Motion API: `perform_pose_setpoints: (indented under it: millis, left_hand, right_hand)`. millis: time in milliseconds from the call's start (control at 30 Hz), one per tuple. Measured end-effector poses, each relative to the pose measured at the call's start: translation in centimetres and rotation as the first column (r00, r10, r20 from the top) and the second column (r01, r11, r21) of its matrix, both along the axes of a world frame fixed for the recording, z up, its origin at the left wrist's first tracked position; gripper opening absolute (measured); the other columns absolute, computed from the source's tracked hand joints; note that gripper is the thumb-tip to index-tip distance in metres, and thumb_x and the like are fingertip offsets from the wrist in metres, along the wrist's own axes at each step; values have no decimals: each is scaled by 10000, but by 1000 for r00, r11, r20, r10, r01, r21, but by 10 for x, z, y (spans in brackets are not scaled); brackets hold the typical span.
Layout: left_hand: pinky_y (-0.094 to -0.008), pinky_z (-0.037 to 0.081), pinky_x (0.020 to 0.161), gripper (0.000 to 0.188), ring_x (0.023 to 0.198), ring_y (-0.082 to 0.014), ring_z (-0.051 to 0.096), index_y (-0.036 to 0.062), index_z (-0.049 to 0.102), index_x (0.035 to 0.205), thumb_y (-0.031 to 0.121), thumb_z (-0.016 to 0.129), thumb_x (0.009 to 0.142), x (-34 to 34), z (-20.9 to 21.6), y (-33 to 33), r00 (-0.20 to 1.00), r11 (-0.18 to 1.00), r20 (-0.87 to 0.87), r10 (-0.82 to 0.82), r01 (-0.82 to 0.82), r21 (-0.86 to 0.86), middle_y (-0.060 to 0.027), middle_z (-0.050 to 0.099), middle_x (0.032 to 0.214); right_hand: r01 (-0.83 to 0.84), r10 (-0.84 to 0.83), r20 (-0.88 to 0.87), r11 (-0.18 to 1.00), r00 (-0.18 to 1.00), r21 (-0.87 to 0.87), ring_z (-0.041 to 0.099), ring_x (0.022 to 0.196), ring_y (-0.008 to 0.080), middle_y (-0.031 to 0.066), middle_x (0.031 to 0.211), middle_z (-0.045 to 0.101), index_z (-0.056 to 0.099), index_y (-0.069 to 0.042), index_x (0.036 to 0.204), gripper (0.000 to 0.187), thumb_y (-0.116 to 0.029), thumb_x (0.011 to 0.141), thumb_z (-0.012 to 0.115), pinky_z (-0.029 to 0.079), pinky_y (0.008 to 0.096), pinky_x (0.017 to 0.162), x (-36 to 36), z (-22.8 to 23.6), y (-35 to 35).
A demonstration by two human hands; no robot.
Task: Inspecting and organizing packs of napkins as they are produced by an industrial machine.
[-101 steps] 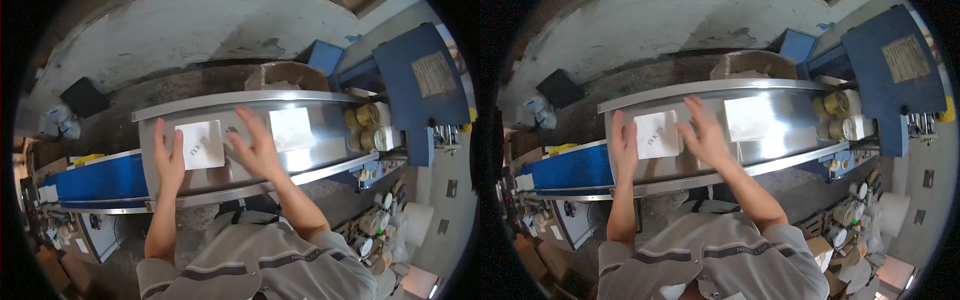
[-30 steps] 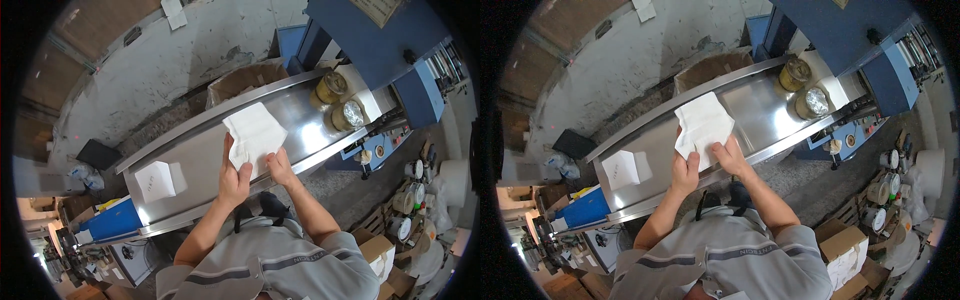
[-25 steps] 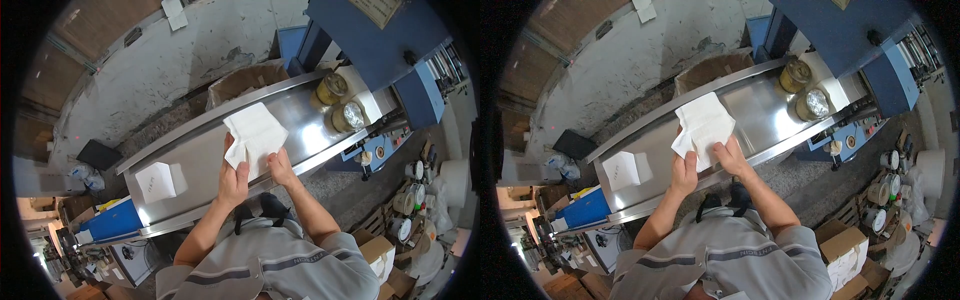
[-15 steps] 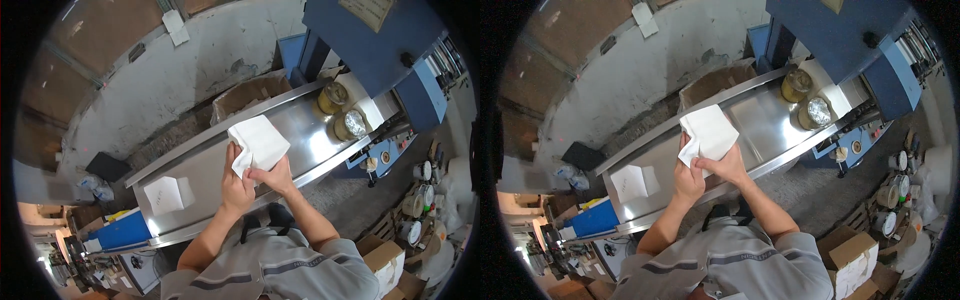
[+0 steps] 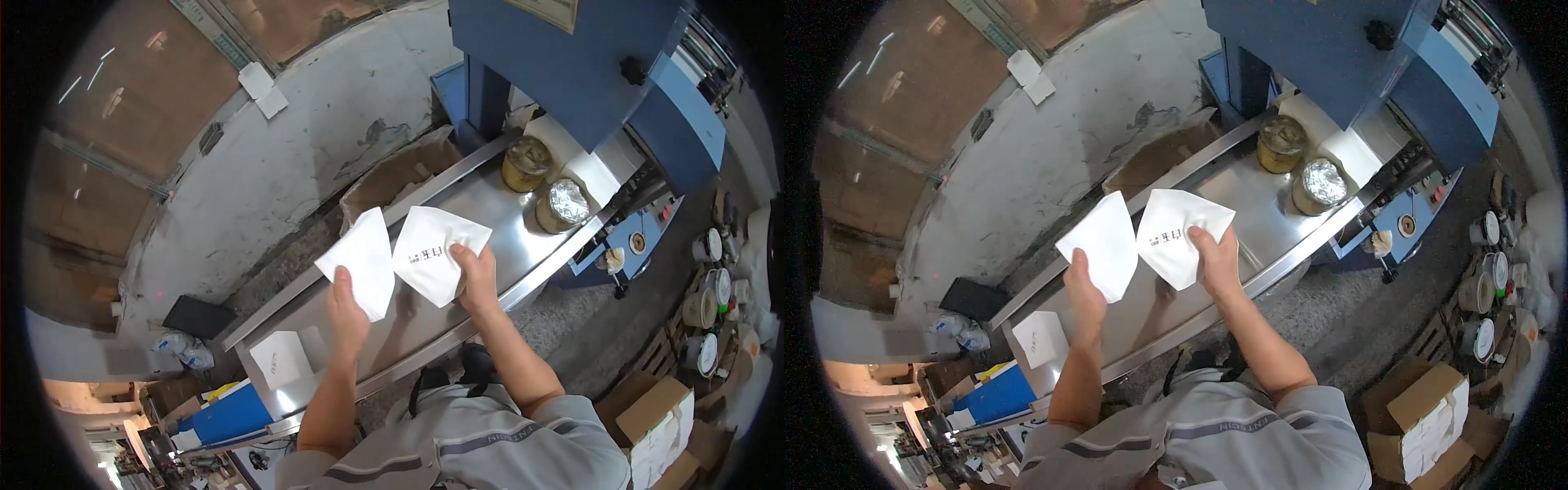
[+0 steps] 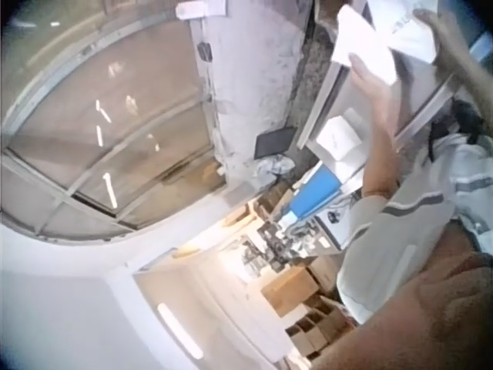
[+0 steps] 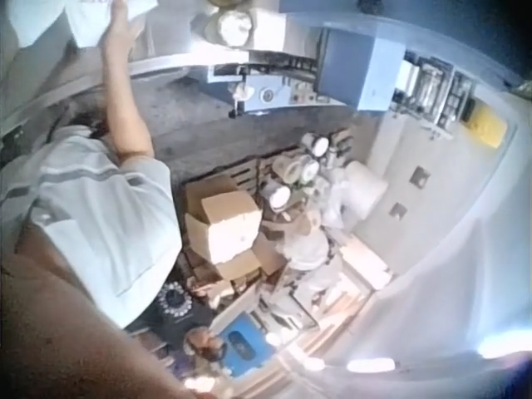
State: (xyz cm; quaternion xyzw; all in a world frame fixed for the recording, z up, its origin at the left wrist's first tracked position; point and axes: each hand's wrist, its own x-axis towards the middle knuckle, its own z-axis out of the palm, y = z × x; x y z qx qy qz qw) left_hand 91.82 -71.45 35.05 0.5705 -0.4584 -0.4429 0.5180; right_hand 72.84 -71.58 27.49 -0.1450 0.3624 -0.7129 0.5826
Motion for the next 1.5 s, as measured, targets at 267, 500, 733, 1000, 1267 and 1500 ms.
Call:
perform_pose_setpoints:
  millis: [267,500,733,1000,1267,1500]
  left_hand:
    - [-381,445,1027,563,1199,-285,588,-75,486,1351,379,471,1017,30,-35,-118,839,997,-540,71,-77,11,-180,590,1305]
    - [-331,443,974,518,1167,-210,583,-45,498,1368,353,491,1036,16,-42,-112,976,1000,217,-4,4,5,-194,608,1289]
    - [-312,475,927,761,1109,-180,584,-68,398,1440,505,582,974,-29,-70,15,836,920,-439,-329,389,52,-107,588,1289]
    - [-417,438,1054,628,1270,-260,532,56,440,1433,519,461,1009,52,-93,41,583,942,-811,-39,292,164,-102,550,1380]
    - [-411,428,1064,619,1267,-265,538,56,480,1413,530,417,1020,91,-93,48,588,935,-809,6,283,213,-116,560,1380]
    - [-377,432,1050,649,1277,-274,535,-1,477,1408,499,520,997,158,-95,74,869,912,-410,276,-102,397,-161,548,1394]
  right_hand:
    - [89,-89,-4,995,996,44,658,1034,270,160,1153,628,473,37,1293,488,-185,870,576,549,392,922,-46,-5,-3]
    - [162,-159,-412,986,897,-28,602,1076,211,156,1198,608,466,38,1298,516,-121,848,663,487,342,918,-60,-13,1]
    - [-290,-23,-987,955,156,-69,413,1335,497,376,1407,419,244,50,1500,896,-259,822,741,368,497,1103,24,30,29]
    - [-609,36,-995,793,93,-28,633,1016,401,248,1098,654,656,32,1098,366,-186,825,764,517,450,881,51,74,39]
    - [-721,680,-642,636,354,276,555,1210,260,235,1322,569,395,72,1424,780,-355,881,758,470,365,998,81,36,1]
    - [-685,736,-483,653,474,323,618,1057,196,163,1188,642,485,67,1332,614,-274,897,752,500,316,915,157,-21,3]
